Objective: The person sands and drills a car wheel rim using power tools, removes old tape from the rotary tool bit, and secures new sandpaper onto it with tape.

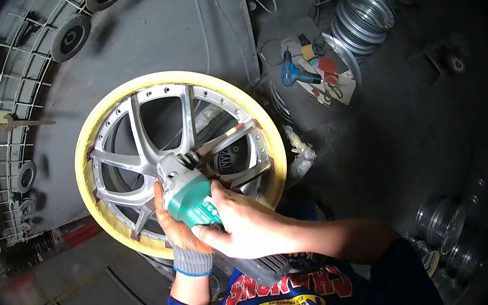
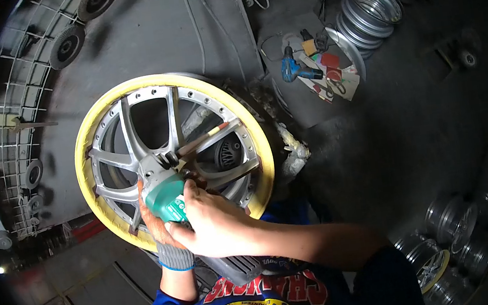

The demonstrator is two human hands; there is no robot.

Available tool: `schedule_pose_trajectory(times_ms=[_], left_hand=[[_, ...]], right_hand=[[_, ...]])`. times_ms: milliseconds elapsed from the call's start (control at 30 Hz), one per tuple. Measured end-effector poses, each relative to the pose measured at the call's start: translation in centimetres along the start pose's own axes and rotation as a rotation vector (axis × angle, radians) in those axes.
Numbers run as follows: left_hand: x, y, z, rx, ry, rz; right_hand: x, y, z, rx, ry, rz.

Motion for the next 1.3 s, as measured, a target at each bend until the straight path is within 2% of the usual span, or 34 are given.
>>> schedule_pose_trajectory(times_ms=[67, 100, 200, 233, 300, 333, 367, 433, 500, 533, 667, 733, 767, 833, 933, 1000, 1100, 1167, 1233, 1300], left_hand=[[-0.1, 0.3, 0.0, 0.046, -0.160, 0.032], [-1.2, 1.5, 3.0, -0.050, -0.385, -0.082], [-2.8, 3.6, 3.5, -0.022, -0.450, -0.051], [-4.4, 4.1, 5.8, -0.087, -0.406, -0.010], [-4.7, 5.5, 6.4, -0.118, -0.539, 0.142], [-3.9, 6.6, 6.1, 0.043, -0.496, 0.362], [-4.6, 7.1, 6.2, 0.043, -0.493, 0.373], [-6.9, 8.0, 6.6, -0.082, -0.575, 0.338], [-9.4, 8.5, 6.6, -0.209, -0.629, 0.331], [-10.6, 8.5, 6.8, -0.260, -0.668, 0.293], [-18.0, 5.7, 8.7, -0.652, -1.069, 0.057], [-22.7, 4.0, 6.6, -0.829, -1.113, -0.030], [-25.3, 4.3, 4.8, -0.604, -0.719, -0.540], [-27.5, 4.6, 4.7, -0.644, -0.532, -0.709], [-30.9, 4.6, 2.5, -0.728, -0.868, -0.657], [-32.1, 4.9, 2.5, -0.843, -1.056, -0.534], [-33.1, 5.4, 2.3, -0.938, -0.910, -0.555], [-35.2, 4.6, 0.4, -0.973, -0.944, -0.665], [-35.3, 2.0, 0.1, -0.899, -1.168, -0.476], [-39.2, -0.8, -3.2, -0.828, -1.247, -0.487]], right_hand=[[-0.5, 0.6, -0.2, 0.016, 0.049, -0.031], [-1.9, 1.2, -0.3, 0.023, 0.020, -0.131], [-2.4, 3.6, -0.6, 0.050, -0.003, -0.310], [-2.6, 4.3, -0.7, -0.050, -0.021, -0.302], [-4.0, 5.9, -1.8, -0.001, 0.068, -0.371], [-3.8, 6.5, -2.0, 0.079, 0.132, -0.429], [-3.8, 7.0, -2.5, 0.071, 0.133, -0.437], [-2.4, 7.7, -3.8, -0.031, -0.034, -0.208], [-1.4, 9.2, -6.3, 0.103, -0.272, -0.341], [-0.7, 10.2, -7.1, 0.151, -0.366, -0.398], [4.3, 15.1, -10.8, 0.328, -0.499, -0.255], [6.7, 18.0, -12.0, 0.412, -0.531, -0.206], [7.7, 19.3, -12.4, 0.441, -0.541, -0.184], [9.7, 21.8, -12.8, 0.503, -0.558, -0.131], [12.2, 24.8, -12.9, 0.576, -0.576, -0.055], [13.7, 26.5, -13.2, 0.589, -0.582, -0.008], [15.8, 28.5, -14.8, 0.588, -0.582, 0.054], [17.4, 29.4, -16.9, 0.576, -0.570, 0.084], [19.3, 29.6, -19.8, 0.545, -0.525, 0.117], [22.4, 29.0, -24.1, 0.468, -0.365, 0.191]])
Point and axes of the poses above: each hand's wrist, its own y-axis away from the middle knuckle, its own z-axis out of the palm, x = y × z, the point moved 6 cm from there along -y, towards the middle knuckle, and after that the axes turned 3 degrees about -x, right-handed, at the moved point
